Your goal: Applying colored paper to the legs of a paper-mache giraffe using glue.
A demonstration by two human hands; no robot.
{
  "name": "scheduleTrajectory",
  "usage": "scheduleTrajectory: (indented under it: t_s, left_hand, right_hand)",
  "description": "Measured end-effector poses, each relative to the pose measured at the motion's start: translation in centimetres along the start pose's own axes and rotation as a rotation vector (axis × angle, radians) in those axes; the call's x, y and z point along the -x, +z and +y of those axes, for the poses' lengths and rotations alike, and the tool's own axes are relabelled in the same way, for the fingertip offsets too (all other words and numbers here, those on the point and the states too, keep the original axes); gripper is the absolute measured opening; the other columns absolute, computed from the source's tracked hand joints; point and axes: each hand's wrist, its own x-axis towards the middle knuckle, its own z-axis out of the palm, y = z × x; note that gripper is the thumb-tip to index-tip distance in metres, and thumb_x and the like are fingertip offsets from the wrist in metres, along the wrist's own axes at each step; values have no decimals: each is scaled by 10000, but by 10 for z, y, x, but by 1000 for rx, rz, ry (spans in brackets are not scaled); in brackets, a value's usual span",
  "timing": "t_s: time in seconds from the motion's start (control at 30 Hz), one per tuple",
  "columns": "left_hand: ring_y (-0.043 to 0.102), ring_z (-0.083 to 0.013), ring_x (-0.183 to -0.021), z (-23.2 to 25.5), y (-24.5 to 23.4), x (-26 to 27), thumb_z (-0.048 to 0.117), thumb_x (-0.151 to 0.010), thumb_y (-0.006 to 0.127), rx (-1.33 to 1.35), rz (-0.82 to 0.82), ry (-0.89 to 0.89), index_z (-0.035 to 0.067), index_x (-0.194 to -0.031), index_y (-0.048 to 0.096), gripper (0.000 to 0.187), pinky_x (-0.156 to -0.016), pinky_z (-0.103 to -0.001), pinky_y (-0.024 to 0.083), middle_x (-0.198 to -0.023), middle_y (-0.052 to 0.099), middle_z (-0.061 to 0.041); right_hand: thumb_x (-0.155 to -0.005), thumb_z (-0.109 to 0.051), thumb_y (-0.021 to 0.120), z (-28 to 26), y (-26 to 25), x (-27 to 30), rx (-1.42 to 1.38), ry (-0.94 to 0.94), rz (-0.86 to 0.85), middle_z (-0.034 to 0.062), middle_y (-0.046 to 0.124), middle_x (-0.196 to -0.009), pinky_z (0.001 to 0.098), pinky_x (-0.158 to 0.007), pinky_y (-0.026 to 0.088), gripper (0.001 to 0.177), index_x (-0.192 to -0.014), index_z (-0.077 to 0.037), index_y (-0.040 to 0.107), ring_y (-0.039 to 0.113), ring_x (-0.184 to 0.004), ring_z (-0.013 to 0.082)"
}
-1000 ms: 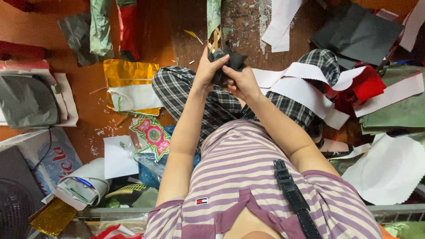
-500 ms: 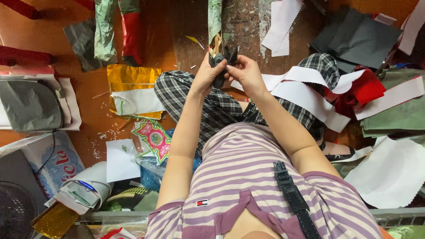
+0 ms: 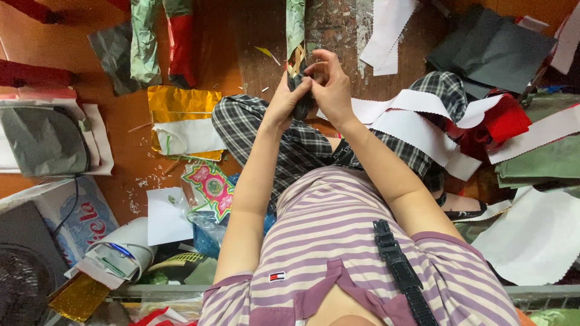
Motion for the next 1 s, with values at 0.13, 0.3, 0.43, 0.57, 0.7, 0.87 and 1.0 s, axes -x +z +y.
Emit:
scheduleTrajectory:
  t_s: [0.13,0.3,0.43,0.57,0.7,0.87,1.0]
  left_hand:
    - [637,-243,-943,-3,0,-3,303,-855,767,69,66,-20,91,-1531,348,823,-659,-309,575,-1233,590,-196]
    - [650,-271,-955,7,10,-2,463,-770,750,88,151,-145,64,-1465,427,864,-558,-346,590,-1223,618,-227]
    - [647,-198,-677,1,3,-9,347,-813,776,138,120,-142,36,-1429,447,765,-439,-267,538,-1101,648,-192]
    - [635,-177,-589,2,0,-8,299,-799,821,135,97,-163,-23,-1144,590,527,-444,-248,519,-861,671,-153]
    - [644,-176,-570,6,0,-6,157,-830,804,178,85,-195,-24,-1257,627,496,-455,-227,513,-834,681,-149]
    - [611,-155,-522,2,3,-9,116,-822,791,143,164,-195,-40,-1106,617,368,-429,-225,488,-769,642,-100]
    - [599,-151,-531,9,10,-5,128,-850,737,146,182,-197,-6,-1225,681,402,-445,-224,458,-747,629,-80]
  right_hand:
    - [-901,128,705,19,2,2,119,-148,44,45,801,-1029,192,-528,528,734,-1494,-217,443,626,-633,69]
    - [-974,51,756,42,1,-7,181,-329,-25,39,823,-974,193,-579,556,802,-1591,-250,342,692,-679,89]
    - [-972,138,663,48,-8,-21,193,-346,-201,37,774,-927,181,-568,582,863,-1623,-285,288,590,-604,90]
    - [-919,188,648,39,-13,-27,155,-308,-268,50,687,-1062,218,-624,552,903,-1607,-297,321,600,-705,100]
    - [-894,114,785,47,-13,-33,113,-157,-204,5,583,-1071,178,-712,520,939,-1565,-389,364,521,-808,92]
    - [-945,-34,776,49,-19,-37,6,125,-233,49,636,-1042,210,-672,552,829,-1582,-328,335,623,-817,122]
    - [-1004,-246,620,50,-41,-27,234,359,-294,97,713,-1086,241,-712,627,407,-1362,-61,567,706,-837,130]
